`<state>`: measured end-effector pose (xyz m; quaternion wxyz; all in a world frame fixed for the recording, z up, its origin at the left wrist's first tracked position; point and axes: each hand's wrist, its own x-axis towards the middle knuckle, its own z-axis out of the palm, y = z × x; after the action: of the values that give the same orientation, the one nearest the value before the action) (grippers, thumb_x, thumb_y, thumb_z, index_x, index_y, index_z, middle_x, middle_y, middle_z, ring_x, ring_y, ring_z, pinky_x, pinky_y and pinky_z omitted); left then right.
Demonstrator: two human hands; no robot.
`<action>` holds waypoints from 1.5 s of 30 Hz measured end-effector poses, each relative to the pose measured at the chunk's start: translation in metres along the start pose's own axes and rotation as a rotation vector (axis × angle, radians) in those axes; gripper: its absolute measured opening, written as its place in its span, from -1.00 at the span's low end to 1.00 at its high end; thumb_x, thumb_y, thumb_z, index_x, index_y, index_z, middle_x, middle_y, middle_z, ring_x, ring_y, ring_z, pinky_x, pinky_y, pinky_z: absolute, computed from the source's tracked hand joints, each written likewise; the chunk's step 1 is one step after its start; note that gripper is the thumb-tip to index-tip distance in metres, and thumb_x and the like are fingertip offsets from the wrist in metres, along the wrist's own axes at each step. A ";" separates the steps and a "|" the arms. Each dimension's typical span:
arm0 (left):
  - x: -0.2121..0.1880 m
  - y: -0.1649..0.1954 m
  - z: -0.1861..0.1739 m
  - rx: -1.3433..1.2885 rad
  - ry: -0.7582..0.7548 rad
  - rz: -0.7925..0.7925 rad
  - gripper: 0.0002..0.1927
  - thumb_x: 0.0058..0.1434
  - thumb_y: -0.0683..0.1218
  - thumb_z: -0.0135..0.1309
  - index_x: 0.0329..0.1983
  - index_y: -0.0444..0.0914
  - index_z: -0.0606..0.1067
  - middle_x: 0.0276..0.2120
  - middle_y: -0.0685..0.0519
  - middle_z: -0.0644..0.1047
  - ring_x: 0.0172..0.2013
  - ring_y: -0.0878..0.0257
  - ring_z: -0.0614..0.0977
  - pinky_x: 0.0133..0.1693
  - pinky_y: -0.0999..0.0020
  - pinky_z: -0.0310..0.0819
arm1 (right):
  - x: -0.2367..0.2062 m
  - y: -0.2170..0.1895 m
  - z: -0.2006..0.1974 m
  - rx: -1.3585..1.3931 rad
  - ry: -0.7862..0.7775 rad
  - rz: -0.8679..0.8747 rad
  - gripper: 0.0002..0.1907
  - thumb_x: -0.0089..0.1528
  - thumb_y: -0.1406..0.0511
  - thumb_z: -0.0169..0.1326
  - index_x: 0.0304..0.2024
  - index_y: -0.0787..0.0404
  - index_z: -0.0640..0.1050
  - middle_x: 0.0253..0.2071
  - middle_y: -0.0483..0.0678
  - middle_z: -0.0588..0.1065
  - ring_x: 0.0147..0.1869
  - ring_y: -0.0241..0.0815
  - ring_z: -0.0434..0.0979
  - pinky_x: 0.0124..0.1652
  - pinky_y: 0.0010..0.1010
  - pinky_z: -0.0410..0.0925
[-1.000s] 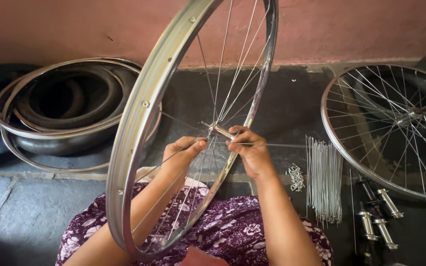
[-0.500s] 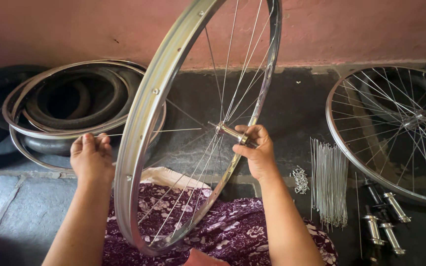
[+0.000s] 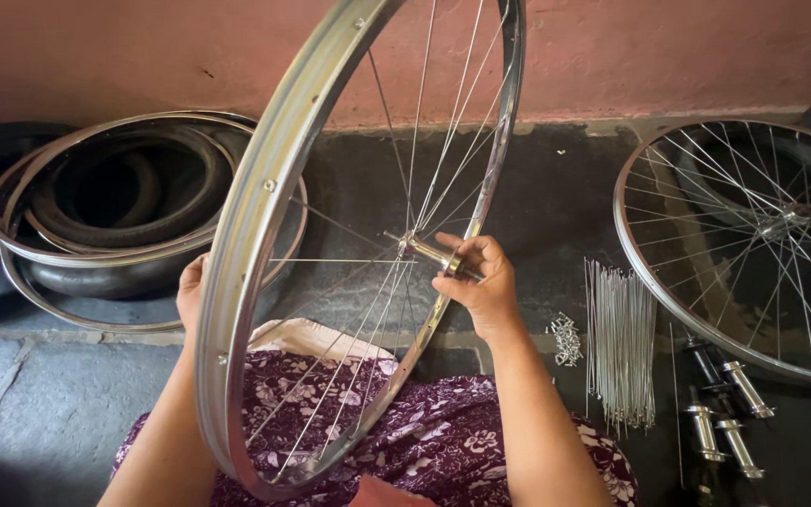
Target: The person assembles a bicycle wheel by inserting spokes through the hub and into the rim. They repeatedly pick up spokes, thread them through the hub, and secure them into the rim holes while rotating the wheel to access different positions.
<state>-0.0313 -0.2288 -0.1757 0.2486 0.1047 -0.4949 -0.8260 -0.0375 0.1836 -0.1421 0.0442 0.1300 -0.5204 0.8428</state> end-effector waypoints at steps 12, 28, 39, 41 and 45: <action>-0.019 -0.012 0.018 -0.463 -0.360 -0.112 -0.49 0.28 -0.03 0.16 0.26 -0.30 0.41 0.14 -0.08 0.57 0.12 0.10 0.62 0.15 0.44 0.59 | -0.002 -0.003 0.000 -0.106 0.010 -0.016 -0.53 -0.01 0.59 0.30 -0.15 0.18 0.43 0.14 0.08 0.55 -0.09 -0.38 0.57 -0.08 -0.50 0.52; -0.006 -0.005 0.080 -0.018 -0.147 -0.037 -0.85 0.39 -0.14 0.06 -0.04 -0.29 0.50 -0.24 0.01 0.57 -0.23 0.32 0.61 -0.21 0.60 0.56 | -0.003 -0.004 0.001 -0.111 -0.001 -0.036 -0.50 -0.01 0.59 0.30 -0.12 0.17 0.41 0.16 0.11 0.54 -0.11 -0.35 0.60 -0.10 -0.49 0.52; -0.059 0.096 0.167 1.694 -0.770 0.414 -0.44 0.07 0.07 0.29 0.09 -0.29 0.55 -0.16 -0.24 0.56 -0.09 -0.13 0.60 -0.15 0.06 0.48 | -0.004 0.002 -0.007 0.018 -0.033 -0.038 -0.48 -0.02 0.62 0.31 -0.10 0.18 0.44 0.17 0.14 0.54 -0.09 -0.32 0.57 -0.07 -0.41 0.53; -0.062 0.153 0.197 1.607 -0.615 0.374 -0.54 0.21 0.11 0.15 0.07 -0.24 0.58 -0.21 -0.14 0.59 -0.16 0.02 0.61 -0.17 0.13 0.49 | -0.003 0.007 -0.007 0.032 -0.010 -0.026 -0.48 -0.02 0.63 0.30 -0.11 0.17 0.44 0.15 0.14 0.54 -0.05 -0.31 0.57 -0.06 -0.40 0.54; -0.079 0.257 0.258 1.253 -0.482 0.278 -0.56 0.48 0.19 -0.12 0.01 -0.15 0.65 -0.31 0.05 0.66 -0.30 0.31 0.63 -0.21 0.27 0.50 | -0.002 0.015 -0.010 0.065 0.002 -0.037 -0.51 0.01 0.62 0.29 -0.10 0.18 0.46 0.18 0.14 0.53 0.02 -0.30 0.56 0.02 -0.41 0.52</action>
<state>0.0070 -0.0906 0.1681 0.1279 -0.0227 -0.9297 -0.3446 -0.0406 0.1857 -0.1592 0.0562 0.1403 -0.4903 0.8583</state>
